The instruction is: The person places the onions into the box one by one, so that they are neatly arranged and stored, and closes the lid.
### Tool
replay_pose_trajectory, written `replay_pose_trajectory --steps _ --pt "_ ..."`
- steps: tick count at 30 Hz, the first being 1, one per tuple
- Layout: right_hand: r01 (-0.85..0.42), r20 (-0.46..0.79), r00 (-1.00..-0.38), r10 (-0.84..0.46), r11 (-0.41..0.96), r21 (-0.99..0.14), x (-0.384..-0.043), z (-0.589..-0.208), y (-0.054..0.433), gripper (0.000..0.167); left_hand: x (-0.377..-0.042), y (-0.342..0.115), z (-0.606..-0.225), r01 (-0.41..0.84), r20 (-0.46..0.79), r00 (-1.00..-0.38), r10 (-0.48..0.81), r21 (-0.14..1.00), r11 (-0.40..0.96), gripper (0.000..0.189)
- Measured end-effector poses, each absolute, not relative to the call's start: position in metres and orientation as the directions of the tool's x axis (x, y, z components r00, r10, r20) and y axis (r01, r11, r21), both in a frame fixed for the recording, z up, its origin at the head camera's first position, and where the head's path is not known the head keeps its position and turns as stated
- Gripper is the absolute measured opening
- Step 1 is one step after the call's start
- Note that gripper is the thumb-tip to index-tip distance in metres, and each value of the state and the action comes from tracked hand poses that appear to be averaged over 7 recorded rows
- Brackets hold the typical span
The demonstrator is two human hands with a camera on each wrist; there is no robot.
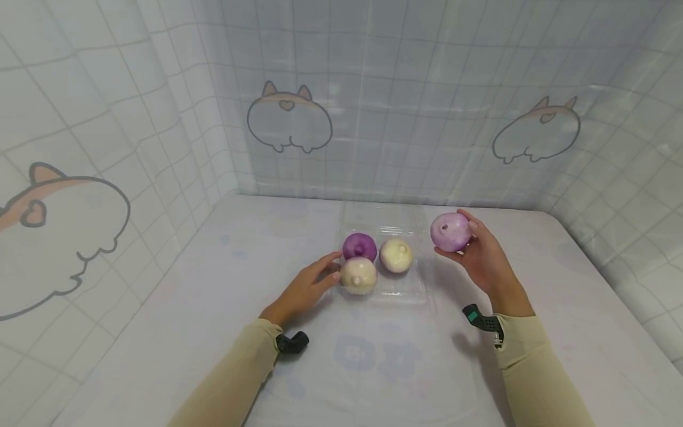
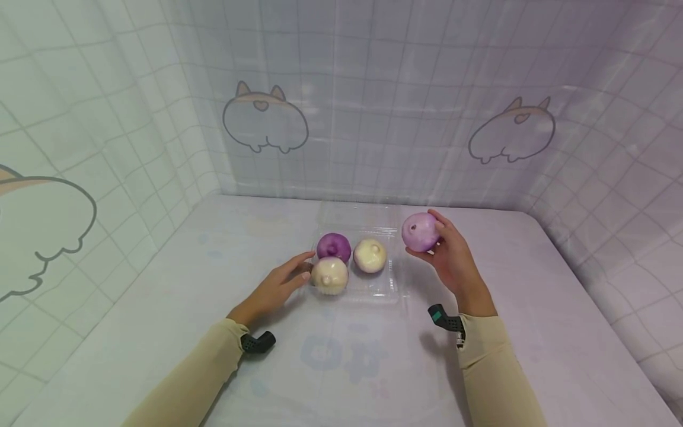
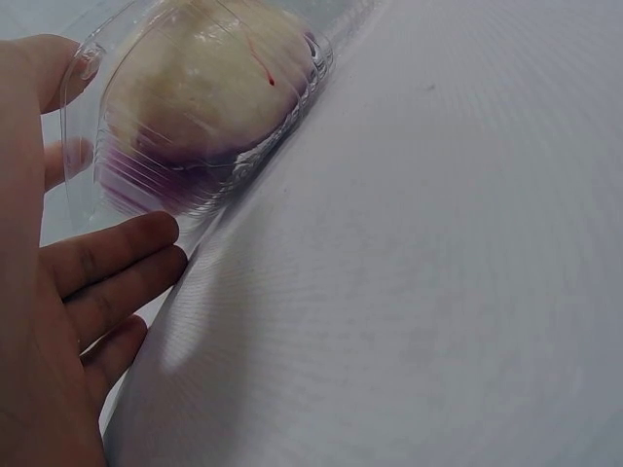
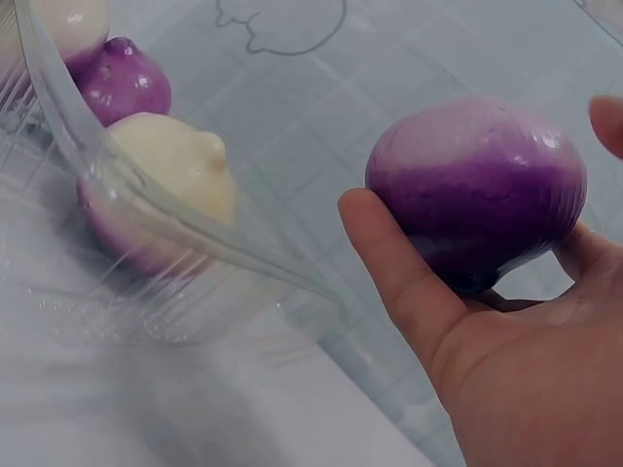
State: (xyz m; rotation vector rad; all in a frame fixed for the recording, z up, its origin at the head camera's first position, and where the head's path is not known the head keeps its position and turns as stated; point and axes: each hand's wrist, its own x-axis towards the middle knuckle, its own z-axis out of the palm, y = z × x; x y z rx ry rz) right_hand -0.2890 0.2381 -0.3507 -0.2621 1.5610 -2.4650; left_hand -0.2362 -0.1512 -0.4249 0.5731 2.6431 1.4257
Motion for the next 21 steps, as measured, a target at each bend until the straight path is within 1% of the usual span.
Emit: replay_pose_trajectory --steps 5,7,11,16,21 --pt "0.118 0.01 -0.962 -0.272 -0.45 -0.885 -0.288 -0.347 0.237 0.045 -0.236 -0.151 -0.424 0.287 0.107 -0.926 0.361 0.82 0.495 0.054" --pt "0.122 0.002 -0.963 -0.271 -0.44 -0.89 -0.287 -0.345 0.237 0.045 -0.236 -0.151 -0.424 0.294 0.113 -0.924 0.366 0.821 0.489 0.054" --pt "0.121 -0.018 -0.96 -0.278 -0.359 -0.926 -0.285 -0.342 0.235 0.05 -0.236 -0.152 -0.424 0.3 0.118 -0.921 0.371 0.824 0.482 0.053" --pt "0.105 -0.033 -0.96 -0.279 -0.248 -0.963 -0.282 -0.336 0.229 0.061 -0.237 -0.152 -0.425 0.302 0.122 -0.92 0.372 0.827 0.475 0.053" --pt "0.085 -0.022 -0.956 -0.294 -0.203 -0.975 -0.279 -0.334 0.225 0.065 -0.238 -0.152 -0.427 0.297 0.118 -0.922 0.369 0.828 0.477 0.053"
